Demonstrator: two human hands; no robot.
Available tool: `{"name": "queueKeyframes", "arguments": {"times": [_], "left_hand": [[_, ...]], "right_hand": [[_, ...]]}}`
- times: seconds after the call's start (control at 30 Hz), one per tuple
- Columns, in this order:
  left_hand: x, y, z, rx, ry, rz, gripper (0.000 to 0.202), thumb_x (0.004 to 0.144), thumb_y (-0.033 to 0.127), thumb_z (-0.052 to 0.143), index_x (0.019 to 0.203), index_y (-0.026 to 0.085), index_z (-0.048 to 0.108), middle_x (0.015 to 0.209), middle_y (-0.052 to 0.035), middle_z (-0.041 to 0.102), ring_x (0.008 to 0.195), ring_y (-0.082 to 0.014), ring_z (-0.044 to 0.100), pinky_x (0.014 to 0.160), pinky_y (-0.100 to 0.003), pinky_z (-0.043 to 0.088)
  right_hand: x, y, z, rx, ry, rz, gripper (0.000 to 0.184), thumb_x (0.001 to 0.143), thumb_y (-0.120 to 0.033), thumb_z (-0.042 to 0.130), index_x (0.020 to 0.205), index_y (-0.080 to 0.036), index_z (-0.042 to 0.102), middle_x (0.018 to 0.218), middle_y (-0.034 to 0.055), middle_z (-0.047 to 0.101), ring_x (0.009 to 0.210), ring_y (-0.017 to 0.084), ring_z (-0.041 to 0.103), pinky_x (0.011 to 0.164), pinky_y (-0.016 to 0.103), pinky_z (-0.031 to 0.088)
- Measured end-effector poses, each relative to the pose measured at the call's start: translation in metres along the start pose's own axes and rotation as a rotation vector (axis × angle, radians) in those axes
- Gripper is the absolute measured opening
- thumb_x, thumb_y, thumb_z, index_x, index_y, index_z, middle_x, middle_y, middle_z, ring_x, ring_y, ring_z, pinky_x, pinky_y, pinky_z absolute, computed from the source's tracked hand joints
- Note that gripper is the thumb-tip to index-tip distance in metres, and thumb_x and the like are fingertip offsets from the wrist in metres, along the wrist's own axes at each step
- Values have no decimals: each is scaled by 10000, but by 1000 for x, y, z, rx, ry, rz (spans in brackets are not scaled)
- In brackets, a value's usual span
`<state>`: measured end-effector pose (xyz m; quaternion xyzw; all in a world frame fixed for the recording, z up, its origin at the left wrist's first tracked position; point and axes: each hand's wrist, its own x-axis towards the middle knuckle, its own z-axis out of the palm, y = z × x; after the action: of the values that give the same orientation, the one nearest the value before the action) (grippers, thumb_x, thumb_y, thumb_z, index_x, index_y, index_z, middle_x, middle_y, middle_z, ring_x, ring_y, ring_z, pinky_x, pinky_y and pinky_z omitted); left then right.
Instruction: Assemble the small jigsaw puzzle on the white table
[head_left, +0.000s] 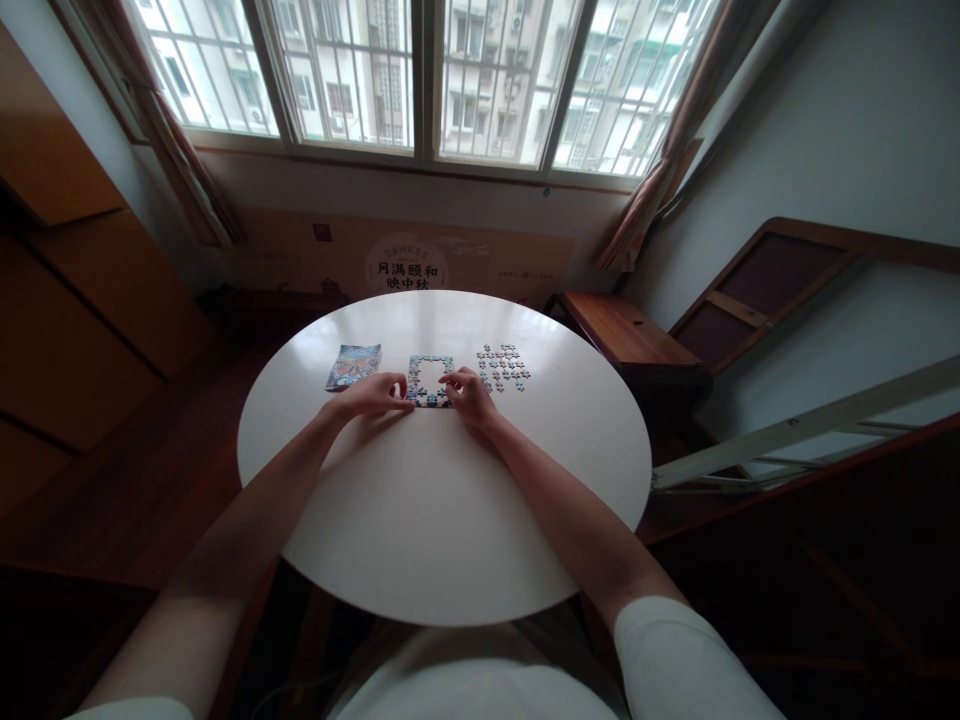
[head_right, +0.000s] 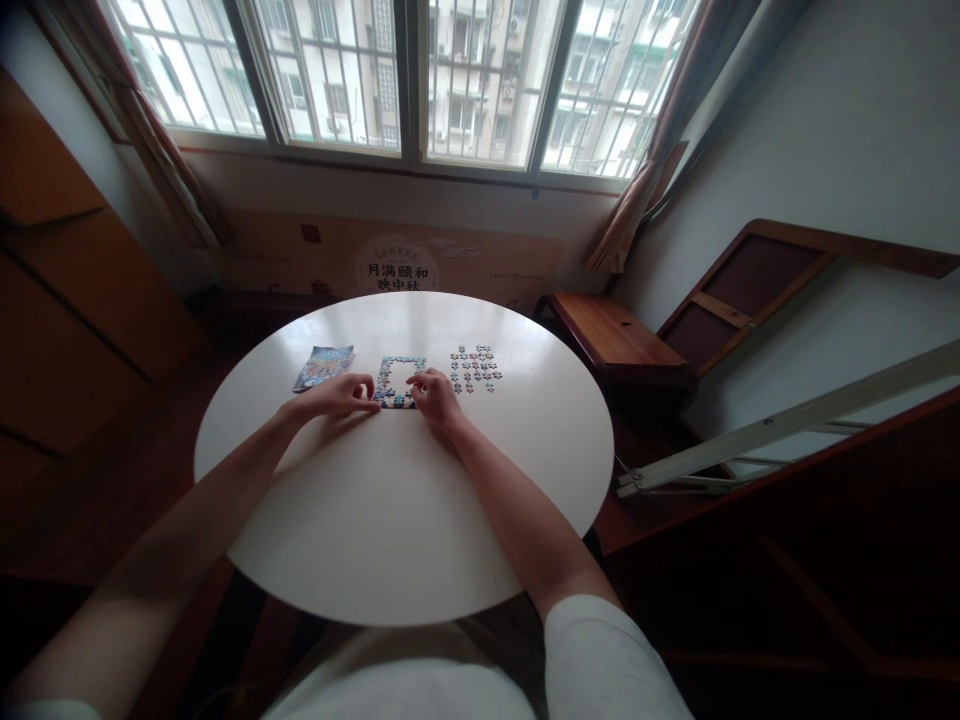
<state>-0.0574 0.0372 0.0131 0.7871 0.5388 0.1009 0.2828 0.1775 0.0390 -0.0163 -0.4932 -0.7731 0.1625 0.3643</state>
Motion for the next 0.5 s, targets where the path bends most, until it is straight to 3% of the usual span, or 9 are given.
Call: {"name": "queueKeyframes", "arguments": {"times": [0.27, 0.5], "left_hand": [[-1, 3, -1, 8, 12, 1, 466, 665, 646, 689, 823, 220, 590, 611, 13, 595, 543, -162, 534, 527, -262, 309], [0, 1, 1, 15, 15, 7, 481, 667, 662, 683, 828, 219, 588, 622, 12, 598, 544, -158, 528, 522, -260, 313]], "right_hand": [[-3, -4, -1, -48, -85, 76, 267, 823, -130, 570, 977, -201, 777, 797, 23, 731, 746, 151, 650, 802, 246, 474], [-3, -2, 0, -71, -106, 46, 258, 837, -166, 581, 992, -221, 779, 794, 20, 738, 744, 149, 657, 793, 240, 470]]}}
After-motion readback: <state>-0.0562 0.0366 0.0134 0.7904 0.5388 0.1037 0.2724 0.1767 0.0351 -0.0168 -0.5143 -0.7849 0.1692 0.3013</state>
